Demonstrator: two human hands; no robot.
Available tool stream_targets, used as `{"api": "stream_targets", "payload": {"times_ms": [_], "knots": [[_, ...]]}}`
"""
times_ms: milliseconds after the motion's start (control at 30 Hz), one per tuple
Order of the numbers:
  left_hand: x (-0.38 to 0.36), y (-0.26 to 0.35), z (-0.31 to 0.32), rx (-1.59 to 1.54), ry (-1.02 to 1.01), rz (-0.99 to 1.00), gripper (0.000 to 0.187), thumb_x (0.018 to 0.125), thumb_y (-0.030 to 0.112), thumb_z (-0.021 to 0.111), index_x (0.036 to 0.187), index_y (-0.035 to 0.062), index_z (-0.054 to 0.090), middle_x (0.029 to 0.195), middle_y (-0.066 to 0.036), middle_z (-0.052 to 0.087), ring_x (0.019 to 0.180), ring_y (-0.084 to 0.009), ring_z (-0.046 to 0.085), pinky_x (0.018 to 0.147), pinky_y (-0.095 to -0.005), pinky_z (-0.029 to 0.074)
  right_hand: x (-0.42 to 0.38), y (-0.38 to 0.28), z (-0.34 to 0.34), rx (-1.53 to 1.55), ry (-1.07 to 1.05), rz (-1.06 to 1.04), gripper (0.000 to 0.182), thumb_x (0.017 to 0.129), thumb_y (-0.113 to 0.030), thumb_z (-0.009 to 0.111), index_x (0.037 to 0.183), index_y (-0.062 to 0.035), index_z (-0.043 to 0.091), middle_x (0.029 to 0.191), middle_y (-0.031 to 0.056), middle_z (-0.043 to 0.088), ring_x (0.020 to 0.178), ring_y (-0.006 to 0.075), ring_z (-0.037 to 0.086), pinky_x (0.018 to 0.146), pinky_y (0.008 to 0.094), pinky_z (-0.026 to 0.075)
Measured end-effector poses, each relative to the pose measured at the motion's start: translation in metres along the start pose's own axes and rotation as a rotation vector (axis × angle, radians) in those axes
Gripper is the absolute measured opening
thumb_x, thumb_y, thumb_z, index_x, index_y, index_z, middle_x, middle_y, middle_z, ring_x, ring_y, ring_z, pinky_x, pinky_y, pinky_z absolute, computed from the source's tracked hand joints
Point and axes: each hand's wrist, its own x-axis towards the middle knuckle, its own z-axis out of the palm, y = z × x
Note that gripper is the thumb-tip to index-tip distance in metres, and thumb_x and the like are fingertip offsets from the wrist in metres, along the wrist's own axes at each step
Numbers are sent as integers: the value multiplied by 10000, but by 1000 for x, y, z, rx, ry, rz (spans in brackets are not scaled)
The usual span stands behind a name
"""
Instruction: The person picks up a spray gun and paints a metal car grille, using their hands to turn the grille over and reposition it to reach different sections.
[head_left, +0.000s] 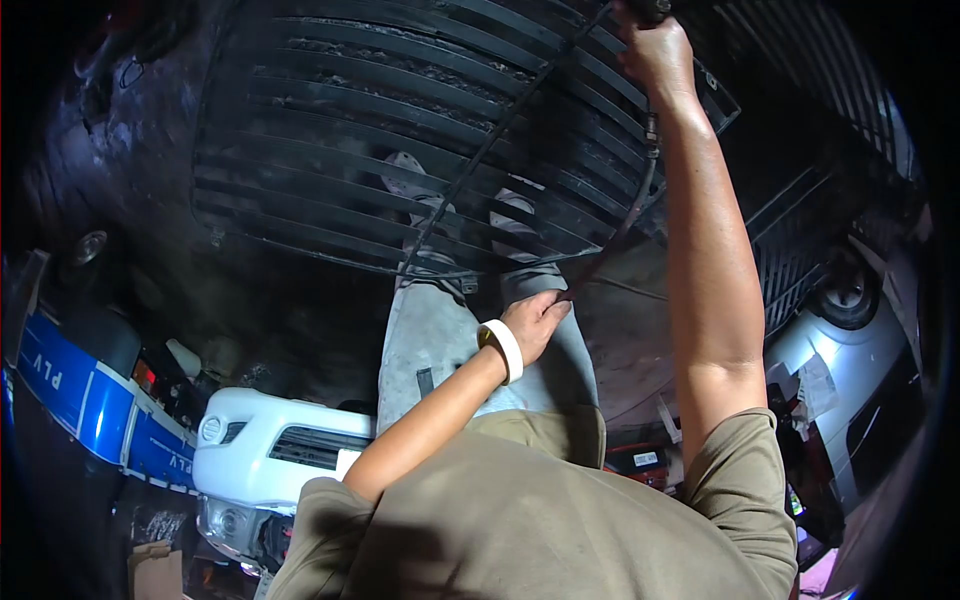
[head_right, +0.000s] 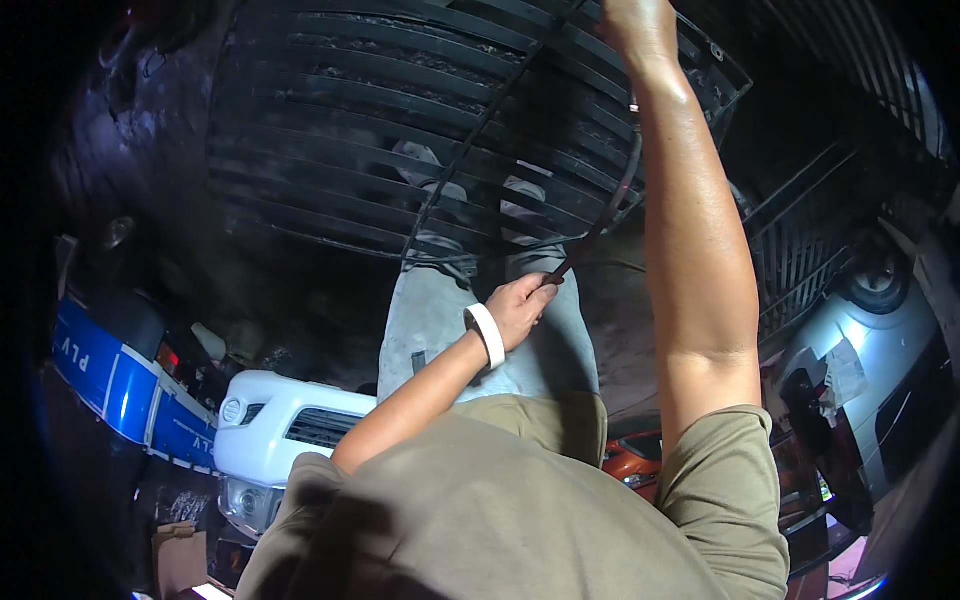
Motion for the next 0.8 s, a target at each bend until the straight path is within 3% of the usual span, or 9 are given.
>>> {"api": "stream_targets", "payload": {"times_ms": [100, 200, 233, 300, 400, 800], "knots": [[-1, 5, -2, 36, -36, 18, 363, 1038, 351, 587, 1205, 38, 663, 722, -52, 614, 665, -167, 603, 651, -338, 492, 6, 1, -7, -54, -21, 100, 314, 959, -318, 704, 1150, -68, 695, 686, 72, 628, 507, 187, 574, 488, 346, 489], [-6, -8, -4, 46, 9, 60, 391, 1029, 369, 595, 1212, 27, 650, 800, -96, 661, 725, -203, 632, 703, -357, 506, 10, 33, -5, -26, -75, -21, 388, 953, -425, 736, 1068, -55, 707, 790, 19, 674, 585, 114, 627, 497, 256, 509], [-8, -11, -8, 46, 16, 75, 398, 1028, 371, 595, 1219, 25, 646, 820, -103, 668, 741, -208, 635, 716, -359, 508, 7, 35, -4, -35, -91, 0, 392, 951, -428, 736, 1090, -63, 701, 803, 21, 678, 593, 114, 626, 502, 262, 513], [-14, -14, -19, 71, -24, 38, 438, 1027, 374, 588, 1270, 10, 618, 1069, -188, 709, 984, -303, 682, 875, -385, 517, -3, 34, -1, -51, -123, 45, 403, 948, -435, 737, 1132, -80, 688, 829, 23, 686, 609, 115, 624, 513, 274, 521], [-15, -24, -36, 120, -74, 47, 471, 1023, 381, 593, 1281, -14, 607, 1231, -233, 673, 1169, -368, 639, 993, -410, 496, -25, 28, 5, -58, -119, 48, 393, 953, -422, 732, 1107, -64, 680, 830, 24, 685, 596, 110, 611, 511, 267, 516], [-10, -60, -66, 301, -155, -60, 607, 997, 422, 609, 1384, -41, 549, 1394, -267, 592, 1330, -393, 549, 1129, -420, 426, -70, 38, 22, -3, -134, 135, 371, 957, -402, 732, 1051, -48, 673, 817, 20, 686, 569, 111, 605, 491, 262, 497]]}}
